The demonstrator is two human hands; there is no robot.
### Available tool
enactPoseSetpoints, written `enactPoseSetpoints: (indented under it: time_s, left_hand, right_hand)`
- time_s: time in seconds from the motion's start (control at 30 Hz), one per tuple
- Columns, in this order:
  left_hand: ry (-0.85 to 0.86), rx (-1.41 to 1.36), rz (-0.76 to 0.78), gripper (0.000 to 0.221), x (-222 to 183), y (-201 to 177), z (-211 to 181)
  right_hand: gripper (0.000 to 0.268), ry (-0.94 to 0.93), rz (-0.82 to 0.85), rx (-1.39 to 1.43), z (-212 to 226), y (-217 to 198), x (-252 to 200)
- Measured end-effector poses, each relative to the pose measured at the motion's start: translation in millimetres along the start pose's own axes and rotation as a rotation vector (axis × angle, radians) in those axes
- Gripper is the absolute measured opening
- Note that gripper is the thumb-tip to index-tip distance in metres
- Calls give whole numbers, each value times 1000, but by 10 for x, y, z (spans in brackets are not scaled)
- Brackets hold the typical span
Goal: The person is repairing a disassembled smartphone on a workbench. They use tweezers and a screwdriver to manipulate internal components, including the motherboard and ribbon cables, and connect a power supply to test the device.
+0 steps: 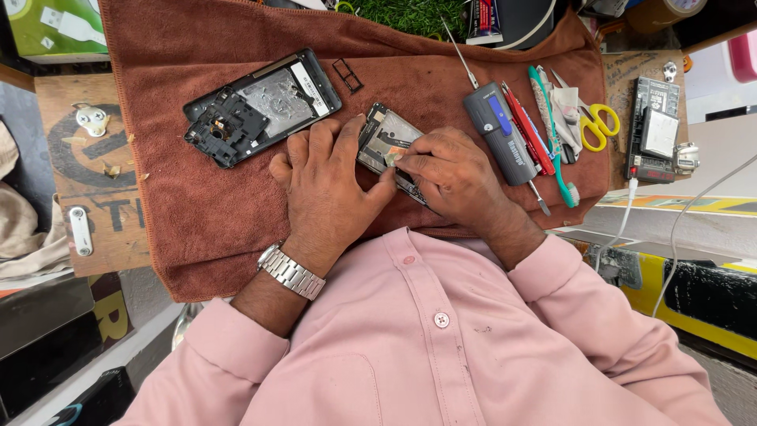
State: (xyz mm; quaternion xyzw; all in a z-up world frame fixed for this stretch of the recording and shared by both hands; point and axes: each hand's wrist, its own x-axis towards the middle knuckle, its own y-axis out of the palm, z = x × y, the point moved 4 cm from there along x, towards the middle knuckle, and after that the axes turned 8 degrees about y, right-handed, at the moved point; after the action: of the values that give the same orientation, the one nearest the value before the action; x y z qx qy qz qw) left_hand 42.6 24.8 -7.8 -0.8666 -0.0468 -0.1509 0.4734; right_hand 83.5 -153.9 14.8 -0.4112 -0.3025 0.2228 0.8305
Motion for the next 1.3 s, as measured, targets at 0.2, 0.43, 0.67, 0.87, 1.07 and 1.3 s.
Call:
enactPoseSetpoints:
  time_s: [0.2,0.43,0.67,0.87,1.07,1.3]
  left_hand:
    - [5,-1,-15,73,-5,25,14]
    - [9,0,10,74,-15,65,42]
    - [18,2,-7,74,-3,51,40]
    - [-3,-9,19,75,18,40,24]
    - [-52,-19,55,76,17,46,32]
    - [-17,-9,18,73,8,69,39]
  right_hand:
    - [23,-16,50,28,-2,-5,40]
    - [22,18,76,76,-27,26,53]
    - [25,37,83,72,-21,44,58]
    - [21,32,58,90,-45,66,46]
    - [20,26,47,102,-63,69,26]
    - [22,35,50,115,-54,75,35]
